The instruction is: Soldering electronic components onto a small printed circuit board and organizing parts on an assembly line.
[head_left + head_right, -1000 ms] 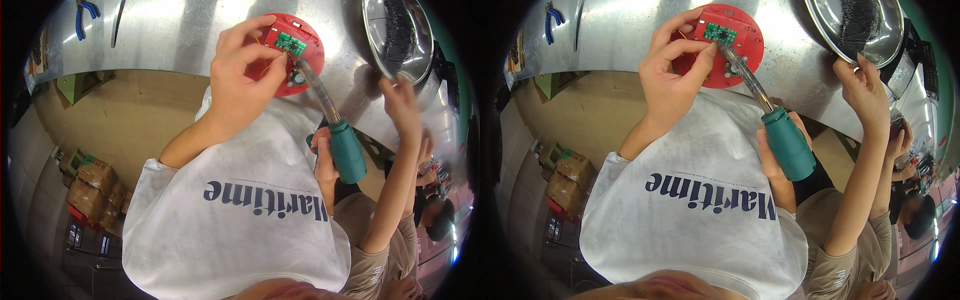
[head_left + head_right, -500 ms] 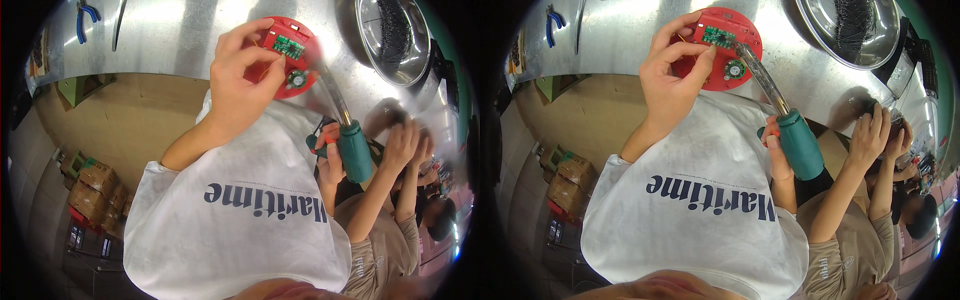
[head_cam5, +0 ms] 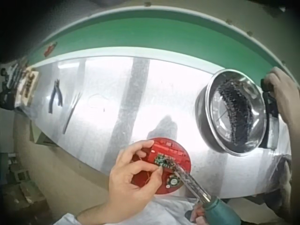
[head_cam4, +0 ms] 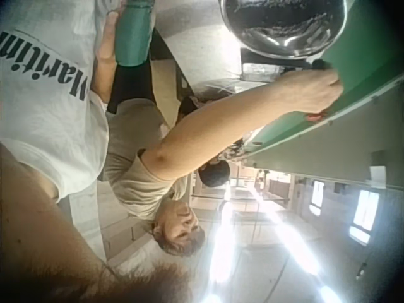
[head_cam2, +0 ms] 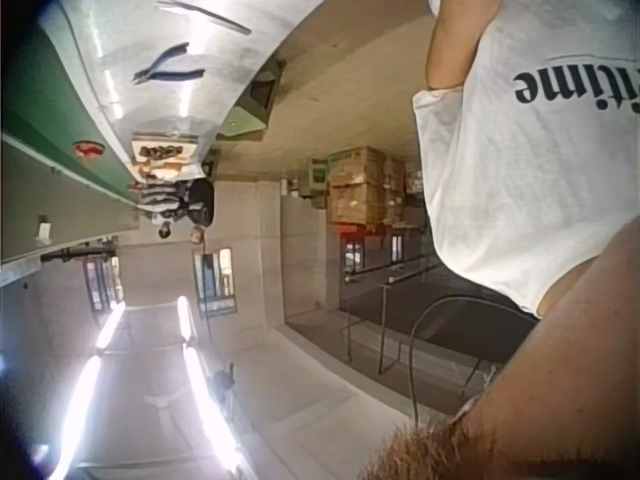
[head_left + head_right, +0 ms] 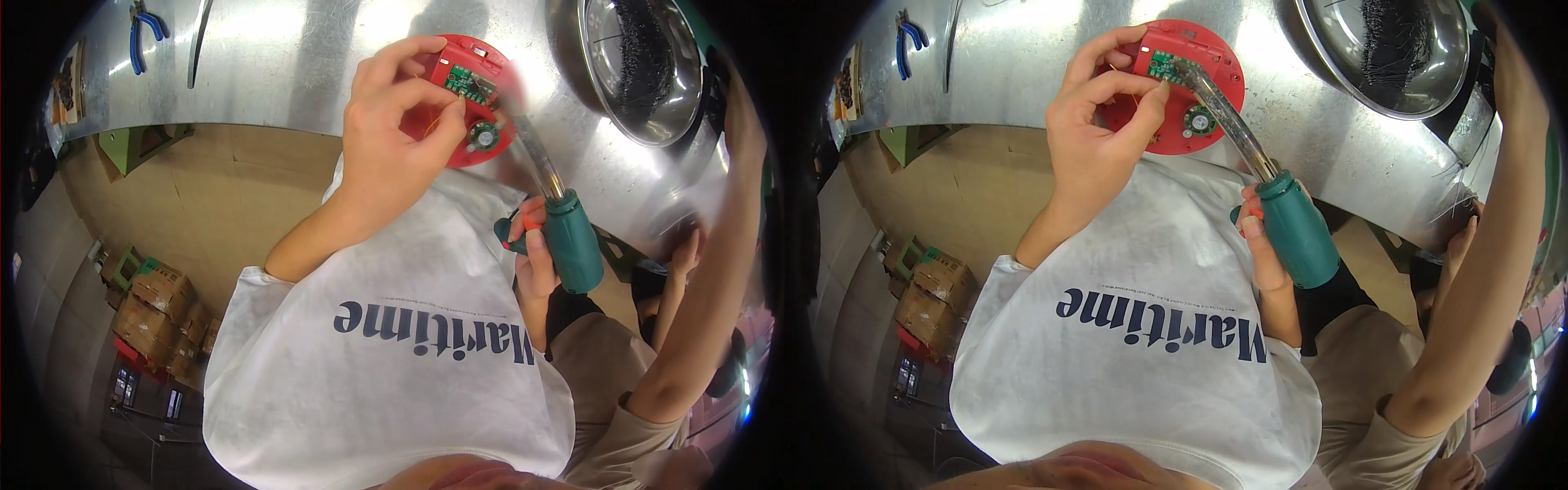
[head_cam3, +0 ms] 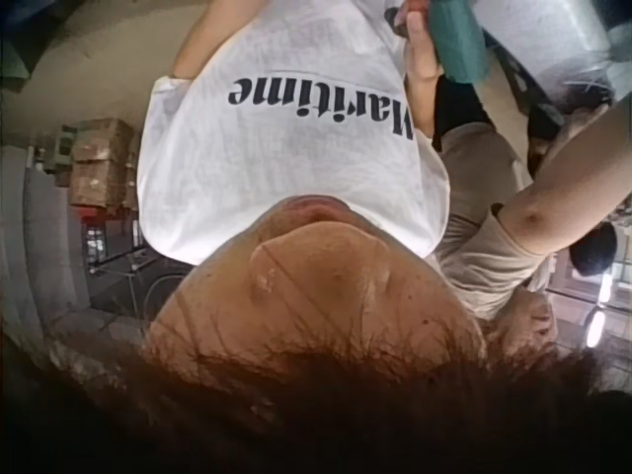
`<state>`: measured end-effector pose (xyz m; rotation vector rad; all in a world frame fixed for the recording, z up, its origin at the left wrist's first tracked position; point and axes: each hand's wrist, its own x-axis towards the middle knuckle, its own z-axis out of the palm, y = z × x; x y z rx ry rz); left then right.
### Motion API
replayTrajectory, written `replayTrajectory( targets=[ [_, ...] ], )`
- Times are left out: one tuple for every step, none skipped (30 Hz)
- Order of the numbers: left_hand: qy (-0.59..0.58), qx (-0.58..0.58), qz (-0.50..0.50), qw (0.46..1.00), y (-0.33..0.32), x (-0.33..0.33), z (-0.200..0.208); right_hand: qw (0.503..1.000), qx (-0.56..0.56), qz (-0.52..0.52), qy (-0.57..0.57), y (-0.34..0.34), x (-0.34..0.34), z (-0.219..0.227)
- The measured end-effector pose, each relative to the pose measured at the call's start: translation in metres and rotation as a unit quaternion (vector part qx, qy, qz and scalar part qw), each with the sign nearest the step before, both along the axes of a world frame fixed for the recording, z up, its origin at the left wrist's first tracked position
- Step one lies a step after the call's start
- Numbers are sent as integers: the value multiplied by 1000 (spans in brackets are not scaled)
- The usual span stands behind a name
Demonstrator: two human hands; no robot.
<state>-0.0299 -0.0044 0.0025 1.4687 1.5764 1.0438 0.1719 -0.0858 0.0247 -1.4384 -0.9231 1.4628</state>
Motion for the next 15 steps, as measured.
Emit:
replayTrajectory(
  targets=[
    [6, -2, 3, 1000, -1, -1, 2, 1000, -5, 1, 5, 0, 0, 0],
    [12, -4, 7, 1000, -2, -1, 3, 1000, -5, 5, 6, 0, 0, -1],
    [14, -3, 11, 1000, -3, -2, 3, 1000, -10, 10, 10, 0, 1, -1],
    [18, -1, 13, 1000, -5, -4, 3, 1000, -15, 16, 14, -1, 1, -1],
    [19, 3, 9, 1000, -5, -3, 3, 1000, -14, 13, 13, -3, 2, -2],
    [18, 4, 7, 1000, -5, -3, 2, 1000, -15, 14, 14, -5, 3, -3],
    [17, 1, 0, 1000, -4, -1, 3, 1000, -16, 14, 13, -4, 3, -2],
    [16, -2, -7, 1000, -2, 0, 3, 1000, -16, 9, 11, -4, 2, -1],
    [13, -2, -12, 1000, -1, 1, 3, 1000, -14, 3, 12, -5, 2, 0],
    [25, 2, -11, 1000, -2, 0, 4, 1000, -10, 7, 18, -3, 1, 0],
    [36, 7, -12, 999, -2, -1, 4, 1000, -10, 10, 20, -2, 1, -2],
    [38, 7, -10, 999, -3, -2, 4, 1000, -5, 8, 23, -3, 0, -4],
    [38, 10, -14, 999, -4, -3, 5, 1000, 2, 6, 26, -3, 0, -6],
    [39, 12, -19, 999, -4, -5, 5, 1000, 11, 5, 27, -3, 0, -9],
    [42, 13, -17, 999, -4, -6, 5, 999, 20, 4, 28, -2, 0, -11]
  ],
)
